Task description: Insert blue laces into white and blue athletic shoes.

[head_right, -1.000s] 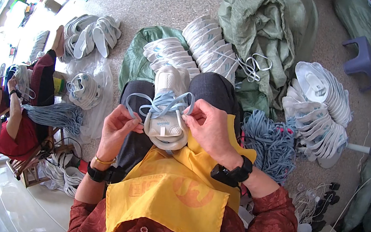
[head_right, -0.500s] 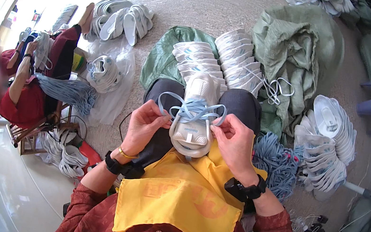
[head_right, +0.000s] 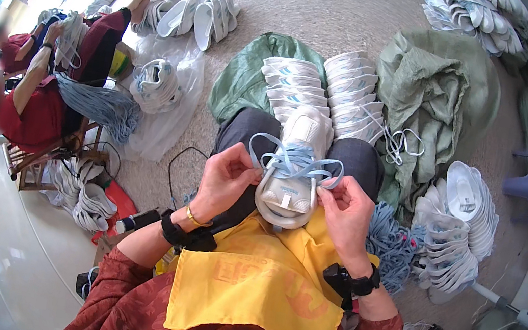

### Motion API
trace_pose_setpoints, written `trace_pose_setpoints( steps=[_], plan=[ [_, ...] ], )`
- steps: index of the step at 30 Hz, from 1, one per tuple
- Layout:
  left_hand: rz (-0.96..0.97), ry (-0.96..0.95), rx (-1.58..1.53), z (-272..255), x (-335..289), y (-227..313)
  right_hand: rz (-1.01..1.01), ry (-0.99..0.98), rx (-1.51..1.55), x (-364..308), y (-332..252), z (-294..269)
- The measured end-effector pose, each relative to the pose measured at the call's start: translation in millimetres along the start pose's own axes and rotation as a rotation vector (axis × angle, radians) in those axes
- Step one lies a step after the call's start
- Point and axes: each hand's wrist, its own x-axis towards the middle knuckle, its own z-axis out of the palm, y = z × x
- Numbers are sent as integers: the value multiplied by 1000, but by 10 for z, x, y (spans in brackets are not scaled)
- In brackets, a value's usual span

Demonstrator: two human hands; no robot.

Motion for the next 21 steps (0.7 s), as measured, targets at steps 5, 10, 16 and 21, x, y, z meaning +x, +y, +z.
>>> trace_pose_setpoints(
  steps=[5,10,16,21],
  plan=[
    [-12,-41,93,-12,26,69,20,-4,-51,4,-18,-5],
    [143,-2,226,53,-27,175,10,6,-57,3,-25,-1],
    [216,-10,307,64,-19,190,-6,-21,-80,27,8,-20],
    [232,-43,319,42,-27,181,0,-44,-83,45,4,-30]
  ],
)
